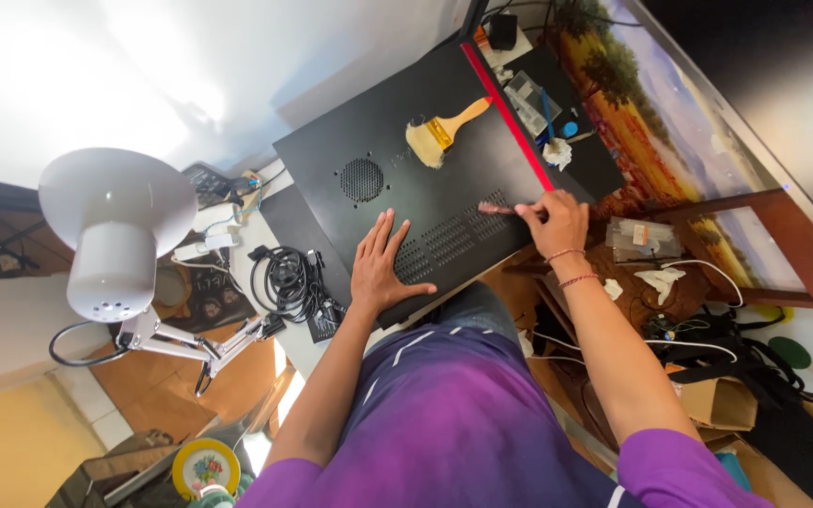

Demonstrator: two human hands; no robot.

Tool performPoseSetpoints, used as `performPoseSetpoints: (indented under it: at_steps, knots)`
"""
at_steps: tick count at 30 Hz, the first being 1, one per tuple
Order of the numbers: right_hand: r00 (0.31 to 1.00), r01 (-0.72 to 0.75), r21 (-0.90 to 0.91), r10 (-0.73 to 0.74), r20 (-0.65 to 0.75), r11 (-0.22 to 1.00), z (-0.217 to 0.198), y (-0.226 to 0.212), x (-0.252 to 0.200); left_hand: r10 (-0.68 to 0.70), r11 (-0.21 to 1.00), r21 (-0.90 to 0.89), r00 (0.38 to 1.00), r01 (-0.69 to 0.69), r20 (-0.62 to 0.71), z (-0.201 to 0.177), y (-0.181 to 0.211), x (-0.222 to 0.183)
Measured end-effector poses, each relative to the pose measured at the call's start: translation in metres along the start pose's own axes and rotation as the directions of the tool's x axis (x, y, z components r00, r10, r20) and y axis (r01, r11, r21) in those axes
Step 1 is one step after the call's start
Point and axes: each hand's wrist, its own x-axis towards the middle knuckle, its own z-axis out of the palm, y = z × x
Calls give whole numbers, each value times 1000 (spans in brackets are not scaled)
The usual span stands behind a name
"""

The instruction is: Cleaning and brushing off dust from the side panel and fans of a computer case.

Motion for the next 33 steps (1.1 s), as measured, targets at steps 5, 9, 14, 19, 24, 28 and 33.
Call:
performPoseSetpoints:
  at_steps: [5, 9, 14, 19, 24, 28, 33]
  knots:
    - [989, -140, -59, 137, -47, 988, -2, 6, -7, -25, 1000, 7, 999, 25, 22, -2, 2, -2]
    - [997, 12, 17, -10, -77, 1000, -4, 22, -15, -15, 1000, 1, 999, 15, 30, 0, 1, 1]
    - [990, -135, -19, 135, -28, 991, -15, 13, -26, 4, 1000, -8, 1000, -4, -6, -1, 1, -1]
    - [952, -306, 97, 304, 34, 947, -18, 26, -36, -23, 1000, 1, 1000, 23, 8, -2, 2, -2]
    - [989, -141, -38, 139, -59, 989, -11, 35, -41, -4, 1000, -12, 1000, 4, -3, 2, -1, -2]
    - [959, -220, -149, 185, -214, 964, -1, 19, -5, 2, 1000, -28, 999, -3, -33, -3, 2, 0]
    - [998, 55, 119, -58, 18, 991, 22, -61, 36, -18, 999, -40, 1000, 18, -15, -2, 2, 1]
